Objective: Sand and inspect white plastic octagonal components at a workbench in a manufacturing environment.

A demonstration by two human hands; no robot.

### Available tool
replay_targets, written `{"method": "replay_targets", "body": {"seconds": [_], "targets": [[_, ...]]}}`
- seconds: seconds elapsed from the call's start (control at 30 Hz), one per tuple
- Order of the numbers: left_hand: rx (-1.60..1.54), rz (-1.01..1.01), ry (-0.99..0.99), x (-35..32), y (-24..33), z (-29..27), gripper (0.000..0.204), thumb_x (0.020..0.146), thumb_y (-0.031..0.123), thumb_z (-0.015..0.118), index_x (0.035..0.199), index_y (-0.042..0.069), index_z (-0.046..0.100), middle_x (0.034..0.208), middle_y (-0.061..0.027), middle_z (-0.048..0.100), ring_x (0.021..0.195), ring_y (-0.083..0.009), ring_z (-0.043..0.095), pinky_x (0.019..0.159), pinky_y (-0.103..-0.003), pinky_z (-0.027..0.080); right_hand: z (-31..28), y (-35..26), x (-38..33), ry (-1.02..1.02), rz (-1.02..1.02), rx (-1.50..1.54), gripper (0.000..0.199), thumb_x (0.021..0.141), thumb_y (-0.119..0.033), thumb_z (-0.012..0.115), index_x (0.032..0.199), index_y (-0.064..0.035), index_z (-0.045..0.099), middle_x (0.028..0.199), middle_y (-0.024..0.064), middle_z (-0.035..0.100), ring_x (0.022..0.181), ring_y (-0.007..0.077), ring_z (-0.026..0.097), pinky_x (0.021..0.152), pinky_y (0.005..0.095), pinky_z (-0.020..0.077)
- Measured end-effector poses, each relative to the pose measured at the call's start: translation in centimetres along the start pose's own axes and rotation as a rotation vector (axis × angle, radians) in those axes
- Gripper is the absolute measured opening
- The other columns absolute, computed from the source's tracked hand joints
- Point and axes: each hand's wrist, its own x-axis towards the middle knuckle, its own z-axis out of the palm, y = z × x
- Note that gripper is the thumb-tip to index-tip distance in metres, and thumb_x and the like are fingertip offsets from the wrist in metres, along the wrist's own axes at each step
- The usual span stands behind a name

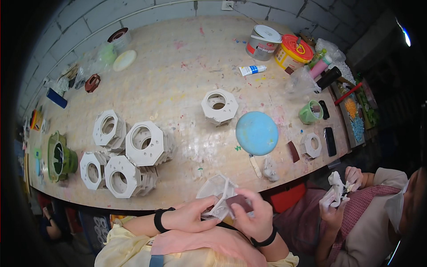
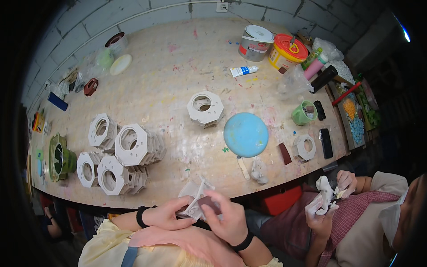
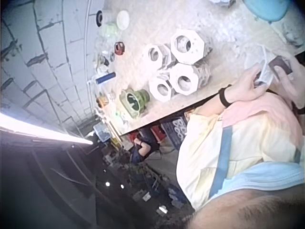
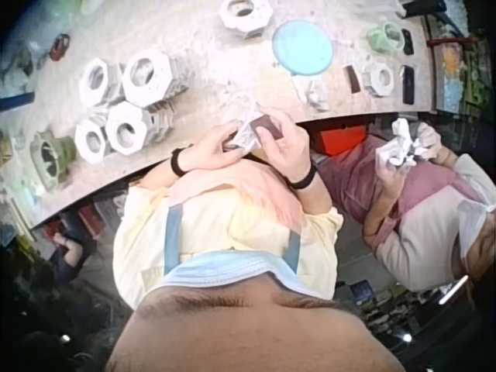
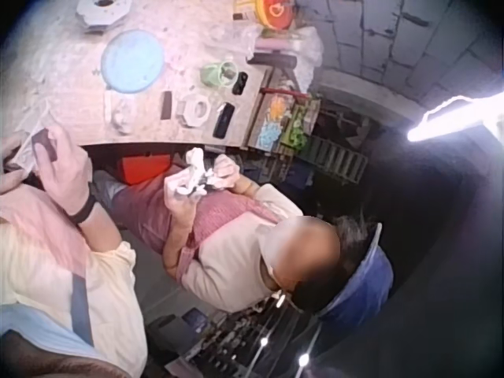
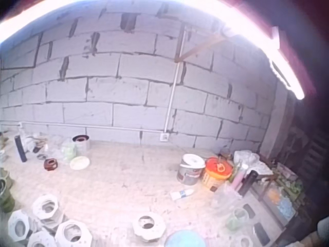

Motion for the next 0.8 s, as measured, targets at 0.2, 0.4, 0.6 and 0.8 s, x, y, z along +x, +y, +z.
{"method": "replay_targets", "body": {"seconds": [0.2,0.4,0.6,0.8], "targets": [[-0.202,-0.033,0.043,-0.5,-0.5,0.5,0.031,0.080,0.010,0.059,0.107,0.000,0.048,0.085,-0.0051,0.053,0.078,-0.0115,0.051,0.067,-0.025,0.043,-0.7,1.3,0.0,0.186,0.223,-0.342,0.028,0.081,-0.002,0.056,0.109,-0.0007,0.054,0.078,0.0143,0.063,0.061,0.0211,0.063,0.053,0.0279,0.0481],[-0.097,0.105,0.113,-0.2,-0.5,-0.2,0.019,0.083,0.007,0.057,0.100,-0.002,0.055,0.089,-0.0066,0.054,0.082,-0.0129,0.054,0.070,-0.025,0.044,-1.1,1.4,-1.6,-0.099,0.424,0.107,0.010,0.083,-0.005,0.057,0.089,0.0021,0.059,0.070,0.0087,0.063,0.062,0.0092,0.061,0.055,0.0222,0.0469],[-0.029,0.203,0.096,0.1,-0.3,0.0,0.018,0.082,0.003,0.056,0.099,-0.002,0.059,0.102,-0.0124,0.054,0.094,-0.0218,0.051,0.081,-0.031,0.040,-0.3,1.7,-2.0,-0.131,0.403,0.292,0.019,0.083,-0.017,0.062,0.089,0.0011,0.060,0.066,0.0059,0.063,0.062,0.0096,0.063,0.054,0.0209,0.0468],[0.054,0.293,0.088,0.1,-1.1,-0.1,0.018,0.079,0.002,0.061,0.097,0.000,0.061,0.100,-0.0103,0.052,0.092,-0.0212,0.052,0.080,-0.030,0.042,-0.1,0.9,-2.1,-0.157,0.454,0.348,0.027,0.078,-0.026,0.067,0.089,-0.0012,0.063,0.066,0.0062,0.065,0.056,0.0117,0.062,0.052,0.0216,0.0463]]}}
